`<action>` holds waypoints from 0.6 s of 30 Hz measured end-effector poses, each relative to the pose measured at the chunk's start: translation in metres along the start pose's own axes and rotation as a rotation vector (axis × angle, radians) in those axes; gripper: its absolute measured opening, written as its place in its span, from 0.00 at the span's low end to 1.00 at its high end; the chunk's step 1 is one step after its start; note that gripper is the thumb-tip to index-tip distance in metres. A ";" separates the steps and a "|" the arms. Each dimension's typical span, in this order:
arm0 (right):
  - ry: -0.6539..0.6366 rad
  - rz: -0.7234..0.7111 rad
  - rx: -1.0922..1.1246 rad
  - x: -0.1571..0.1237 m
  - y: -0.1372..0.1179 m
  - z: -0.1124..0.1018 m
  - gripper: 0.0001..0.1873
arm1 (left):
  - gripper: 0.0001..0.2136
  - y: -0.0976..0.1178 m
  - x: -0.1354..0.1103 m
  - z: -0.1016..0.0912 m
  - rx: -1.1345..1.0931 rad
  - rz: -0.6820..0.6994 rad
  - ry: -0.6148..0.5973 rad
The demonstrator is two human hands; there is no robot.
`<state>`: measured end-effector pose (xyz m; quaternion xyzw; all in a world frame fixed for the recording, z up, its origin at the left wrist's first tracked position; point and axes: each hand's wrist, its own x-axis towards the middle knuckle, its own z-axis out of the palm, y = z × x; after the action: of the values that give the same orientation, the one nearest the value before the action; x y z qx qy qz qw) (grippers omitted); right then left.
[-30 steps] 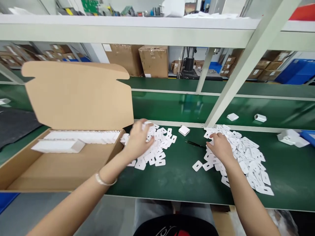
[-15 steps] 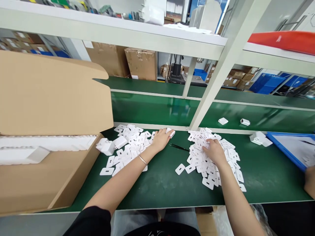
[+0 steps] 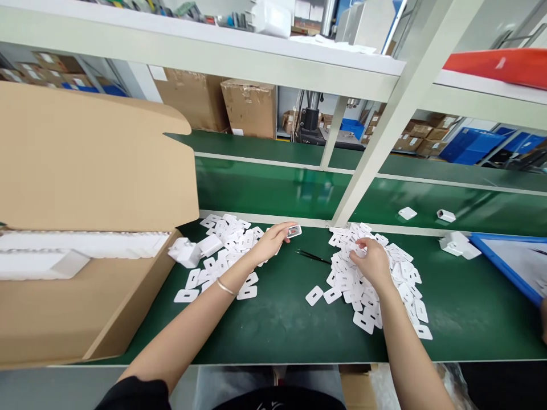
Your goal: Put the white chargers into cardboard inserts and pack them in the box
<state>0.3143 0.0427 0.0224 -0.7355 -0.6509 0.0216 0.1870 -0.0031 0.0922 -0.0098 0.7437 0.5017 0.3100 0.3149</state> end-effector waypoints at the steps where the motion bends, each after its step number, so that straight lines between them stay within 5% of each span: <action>1: 0.015 -0.046 0.066 -0.001 -0.009 -0.002 0.13 | 0.25 0.002 -0.008 -0.002 -0.118 -0.002 0.004; 5: 0.073 -0.360 0.484 -0.015 -0.059 -0.009 0.11 | 0.25 0.012 -0.039 -0.001 -0.443 -0.006 0.032; 9: -0.056 -0.626 0.669 -0.030 -0.109 -0.003 0.11 | 0.27 0.020 -0.058 0.008 -0.487 0.017 0.046; 18: -0.142 -0.677 0.725 -0.045 -0.125 0.025 0.15 | 0.20 0.026 -0.076 0.015 -0.461 0.076 0.002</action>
<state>0.1819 0.0160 0.0276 -0.3674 -0.8149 0.2344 0.3821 -0.0004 0.0109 -0.0098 0.6704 0.3894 0.4286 0.4639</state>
